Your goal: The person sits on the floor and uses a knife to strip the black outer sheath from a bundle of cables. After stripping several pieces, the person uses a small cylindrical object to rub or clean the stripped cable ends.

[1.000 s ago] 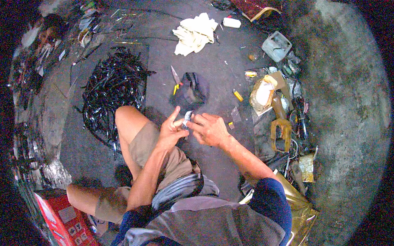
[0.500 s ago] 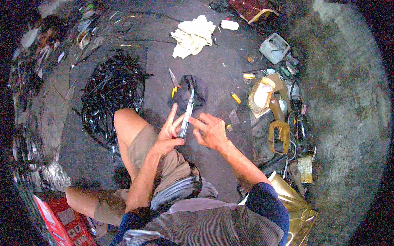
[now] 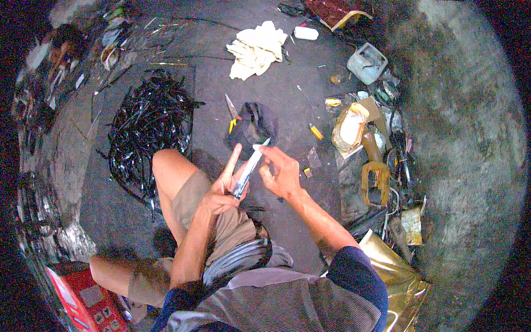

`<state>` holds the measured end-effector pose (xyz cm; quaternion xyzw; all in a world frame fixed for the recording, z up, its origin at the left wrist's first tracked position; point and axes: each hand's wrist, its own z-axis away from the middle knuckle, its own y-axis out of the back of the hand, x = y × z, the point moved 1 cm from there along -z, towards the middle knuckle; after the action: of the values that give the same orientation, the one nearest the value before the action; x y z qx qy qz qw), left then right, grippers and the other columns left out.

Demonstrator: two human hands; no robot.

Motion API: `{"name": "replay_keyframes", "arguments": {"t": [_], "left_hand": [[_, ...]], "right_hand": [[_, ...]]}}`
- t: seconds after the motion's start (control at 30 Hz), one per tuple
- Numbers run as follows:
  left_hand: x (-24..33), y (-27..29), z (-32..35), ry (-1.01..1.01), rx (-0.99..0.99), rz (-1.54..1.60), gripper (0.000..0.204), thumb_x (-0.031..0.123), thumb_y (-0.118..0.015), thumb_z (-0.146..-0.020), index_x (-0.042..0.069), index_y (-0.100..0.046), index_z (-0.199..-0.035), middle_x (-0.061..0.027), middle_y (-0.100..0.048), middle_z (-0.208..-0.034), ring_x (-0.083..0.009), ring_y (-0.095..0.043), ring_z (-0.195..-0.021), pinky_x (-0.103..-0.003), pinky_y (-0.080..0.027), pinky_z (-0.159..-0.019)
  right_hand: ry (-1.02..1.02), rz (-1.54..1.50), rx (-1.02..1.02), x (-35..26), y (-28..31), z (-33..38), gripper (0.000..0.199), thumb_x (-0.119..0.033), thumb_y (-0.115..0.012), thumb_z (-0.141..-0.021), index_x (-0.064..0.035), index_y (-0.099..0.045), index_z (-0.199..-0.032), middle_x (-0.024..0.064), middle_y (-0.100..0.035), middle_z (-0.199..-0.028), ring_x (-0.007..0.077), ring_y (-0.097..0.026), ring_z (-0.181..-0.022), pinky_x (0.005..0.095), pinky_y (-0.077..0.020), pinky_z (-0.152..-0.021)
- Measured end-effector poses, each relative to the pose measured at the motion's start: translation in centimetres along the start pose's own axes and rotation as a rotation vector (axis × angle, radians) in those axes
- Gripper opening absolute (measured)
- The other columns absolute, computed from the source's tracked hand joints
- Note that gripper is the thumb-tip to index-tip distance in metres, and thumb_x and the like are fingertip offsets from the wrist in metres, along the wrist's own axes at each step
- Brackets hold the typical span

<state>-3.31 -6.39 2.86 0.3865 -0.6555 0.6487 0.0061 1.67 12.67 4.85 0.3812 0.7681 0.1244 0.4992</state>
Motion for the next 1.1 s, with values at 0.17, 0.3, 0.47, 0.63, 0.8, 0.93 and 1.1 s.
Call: {"name": "replay_keyframes", "arguments": {"t": [0.17,0.3,0.47,0.63,0.8,0.93,1.1], "left_hand": [[-1.1,0.0,-0.9,0.05,0.219,-0.147,0.126,-0.014,-0.076,-0.064,0.018,-0.004,-0.162,-0.0164,-0.035,-0.158,-0.0167,-0.061,-0.108,-0.024,-0.054,-0.079],[-2.2,4.3,0.4,0.067,0.594,-0.133,0.082,-0.021,-0.066,-0.074,0.001,-0.038,-0.149,-0.0175,-0.055,-0.138,-0.018,-0.065,-0.105,-0.028,-0.055,-0.086],[-4.1,5.0,0.4,0.121,0.813,-0.22,0.051,-0.014,-0.071,-0.077,-0.001,-0.052,-0.122,-0.0174,-0.064,-0.119,-0.017,-0.066,-0.093,-0.028,-0.055,-0.081],[-4.1,4.8,-0.3,0.133,0.789,-0.27,0.023,-0.008,-0.076,-0.077,0.005,-0.059,-0.085,-0.0121,-0.071,-0.09,-0.015,-0.066,-0.08,-0.025,-0.05,-0.068],[-2.7,4.2,0.2,0.125,0.853,-0.285,0.02,-0.005,-0.076,-0.08,0.007,-0.06,-0.077,-0.0142,-0.073,-0.089,-0.0128,-0.067,-0.078,-0.021,-0.044,-0.062],[-3.3,3.6,-0.9,0.072,0.819,-0.284,0.01,0.002,-0.069,-0.089,0.007,-0.061,-0.085,-0.0136,-0.073,-0.088,-0.0178,-0.071,-0.082,-0.027,-0.054,-0.07],[-1.9,3.8,0.6,0.053,0.929,-0.356,0.005,0.005,-0.066,-0.093,0.008,-0.062,-0.095,-0.0125,-0.072,-0.09,-0.0201,-0.072,-0.082,-0.032,-0.058,-0.072]], "right_hand": [[-0.351,0.161,0.143,6.8,2.8,1.0,0.04,-0.01,-0.06,-0.081,-0.0162,-0.07,-0.119,0.0077,-0.067,-0.086,0.0266,-0.066,-0.07,0.0367,-0.0537,-0.068],[-0.673,0.537,0.297,12.7,9.3,-0.3,0.035,-0.018,-0.059,-0.087,-0.0118,-0.07,-0.119,0.0139,-0.071,-0.097,0.0312,-0.069,-0.081,0.0428,-0.0539,-0.076],[-0.803,0.743,0.004,22.6,16.6,-3.1,0.037,-0.018,-0.055,-0.087,-0.008,-0.069,-0.119,0.0208,-0.071,-0.111,0.0383,-0.068,-0.104,0.0484,-0.053,-0.092],[-0.769,1.023,-0.603,33.3,16.8,-4.5,0.042,-0.017,-0.056,-0.081,-0.0123,-0.07,-0.12,0.0193,-0.071,-0.112,0.0371,-0.069,-0.104,0.0456,-0.0553,-0.092],[-0.681,1.099,-0.886,35.4,13.6,-5.3,0.034,0.001,-0.067,-0.07,-0.0044,-0.076,-0.102,0.0185,-0.073,-0.109,0.0348,-0.071,-0.099,0.0451,-0.0596,-0.08],[-0.584,1.037,-0.74,38.7,17.9,-2.1,0.025,-0.012,-0.064,-0.082,-0.0011,-0.074,-0.103,0.0217,-0.071,-0.109,0.0365,-0.071,-0.1,0.0445,-0.0581,-0.083],[-0.764,0.689,-0.356,31.8,15.2,-6.3,0.035,-0.029,-0.057,-0.09,-0.0013,-0.071,-0.106,0.0252,-0.069,-0.111,0.0411,-0.066,-0.106,0.0485,-0.0524,-0.092]]}}
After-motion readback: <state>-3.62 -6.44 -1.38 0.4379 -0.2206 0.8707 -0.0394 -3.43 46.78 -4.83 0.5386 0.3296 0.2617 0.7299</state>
